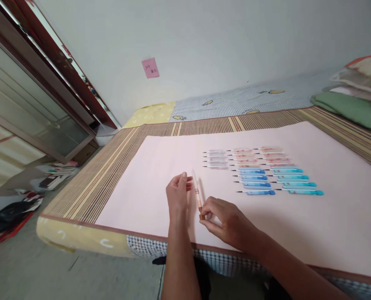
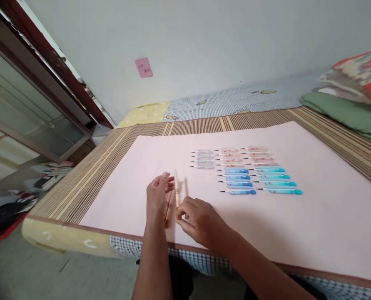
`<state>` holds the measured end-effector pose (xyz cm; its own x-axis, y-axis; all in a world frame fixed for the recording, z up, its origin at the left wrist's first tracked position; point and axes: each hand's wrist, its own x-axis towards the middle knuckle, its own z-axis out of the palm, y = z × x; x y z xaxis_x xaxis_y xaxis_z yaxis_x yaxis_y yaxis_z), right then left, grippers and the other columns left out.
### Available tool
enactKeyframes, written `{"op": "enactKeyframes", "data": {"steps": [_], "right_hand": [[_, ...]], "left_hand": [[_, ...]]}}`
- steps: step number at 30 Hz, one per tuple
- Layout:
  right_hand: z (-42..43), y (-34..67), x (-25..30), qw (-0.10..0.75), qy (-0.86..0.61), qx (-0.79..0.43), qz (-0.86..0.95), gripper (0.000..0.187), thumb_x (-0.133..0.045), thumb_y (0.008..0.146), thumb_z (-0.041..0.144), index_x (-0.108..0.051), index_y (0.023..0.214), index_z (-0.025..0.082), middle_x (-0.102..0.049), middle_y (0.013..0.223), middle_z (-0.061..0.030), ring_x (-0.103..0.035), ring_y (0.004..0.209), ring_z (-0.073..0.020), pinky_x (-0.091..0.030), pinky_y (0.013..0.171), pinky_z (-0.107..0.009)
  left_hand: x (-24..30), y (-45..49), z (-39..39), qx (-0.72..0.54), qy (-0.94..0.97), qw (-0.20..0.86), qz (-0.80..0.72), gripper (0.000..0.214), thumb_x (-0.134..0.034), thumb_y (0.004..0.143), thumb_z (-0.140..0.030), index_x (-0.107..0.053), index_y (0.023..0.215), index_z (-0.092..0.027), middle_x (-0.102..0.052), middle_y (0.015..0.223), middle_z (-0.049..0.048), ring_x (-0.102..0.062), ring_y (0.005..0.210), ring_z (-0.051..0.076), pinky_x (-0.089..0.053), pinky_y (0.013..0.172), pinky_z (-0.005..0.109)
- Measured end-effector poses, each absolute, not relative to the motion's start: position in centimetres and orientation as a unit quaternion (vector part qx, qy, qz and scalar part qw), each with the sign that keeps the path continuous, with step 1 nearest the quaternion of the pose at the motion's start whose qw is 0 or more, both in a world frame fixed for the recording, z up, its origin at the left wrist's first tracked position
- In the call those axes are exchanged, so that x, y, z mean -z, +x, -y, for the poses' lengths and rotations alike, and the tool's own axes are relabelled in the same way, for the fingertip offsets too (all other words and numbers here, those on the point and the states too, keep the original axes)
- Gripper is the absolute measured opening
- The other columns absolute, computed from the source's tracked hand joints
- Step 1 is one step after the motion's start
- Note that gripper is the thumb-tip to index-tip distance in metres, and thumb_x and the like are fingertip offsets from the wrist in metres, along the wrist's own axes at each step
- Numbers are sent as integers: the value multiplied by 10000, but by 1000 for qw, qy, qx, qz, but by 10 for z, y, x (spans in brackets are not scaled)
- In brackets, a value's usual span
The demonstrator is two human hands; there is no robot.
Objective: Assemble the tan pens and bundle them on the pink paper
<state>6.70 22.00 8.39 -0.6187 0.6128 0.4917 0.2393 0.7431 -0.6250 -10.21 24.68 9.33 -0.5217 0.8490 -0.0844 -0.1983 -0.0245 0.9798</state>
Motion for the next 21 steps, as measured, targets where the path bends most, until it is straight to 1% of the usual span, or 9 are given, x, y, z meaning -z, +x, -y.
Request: {"op": "enactKeyframes", "data": {"steps": [3, 6, 9, 13, 21], "right_hand": [[-216, 62, -77, 335, -264, -245, 871, 157, -602, 871, 68, -539, 883, 211, -622, 835, -6, -588, 750, -159, -441, 703, -283], [-212, 56, -68, 294, -290, -241, 878, 154, -588, 869, 68, -535, 878, 212, -623, 846, -11, -591, 759, -166, -436, 702, -290], [-206, 49, -61, 265, -308, -238, 882, 172, -570, 847, 51, -527, 852, 217, -624, 834, -11, -583, 754, -172, -421, 687, -292], [-199, 41, -54, 250, -324, -233, 882, 183, -586, 838, 50, -520, 841, 221, -634, 835, -11, -581, 756, -178, -409, 688, -296], [-196, 36, -49, 224, -335, -226, 887, 143, -596, 883, 82, -545, 848, 212, -643, 856, -20, -583, 782, -184, -413, 712, -304]], "left_hand": [[-100, -121, -241, -710, 253, 278, -595, 393, -737, 801, -503, -720, 913, -127, -758, 906, 113, -683, 753, 178, -542, 717, 326], [-103, -140, -236, -776, 173, 239, -557, 317, -696, 834, -440, -701, 914, -133, -743, 857, 81, -675, 730, 149, -529, 696, 286], [-100, -151, -234, -800, 108, 263, -528, 235, -720, 792, -347, -691, 876, -130, -719, 789, 52, -644, 657, 115, -485, 626, 233], [-96, -152, -235, -805, 75, 302, -505, 184, -732, 733, -263, -696, 850, -125, -704, 751, 42, -627, 623, 107, -457, 588, 215], [-94, -148, -238, -809, 74, 321, -487, 184, -732, 705, -243, -692, 839, -123, -698, 717, 35, -620, 606, 103, -440, 577, 207]]}}
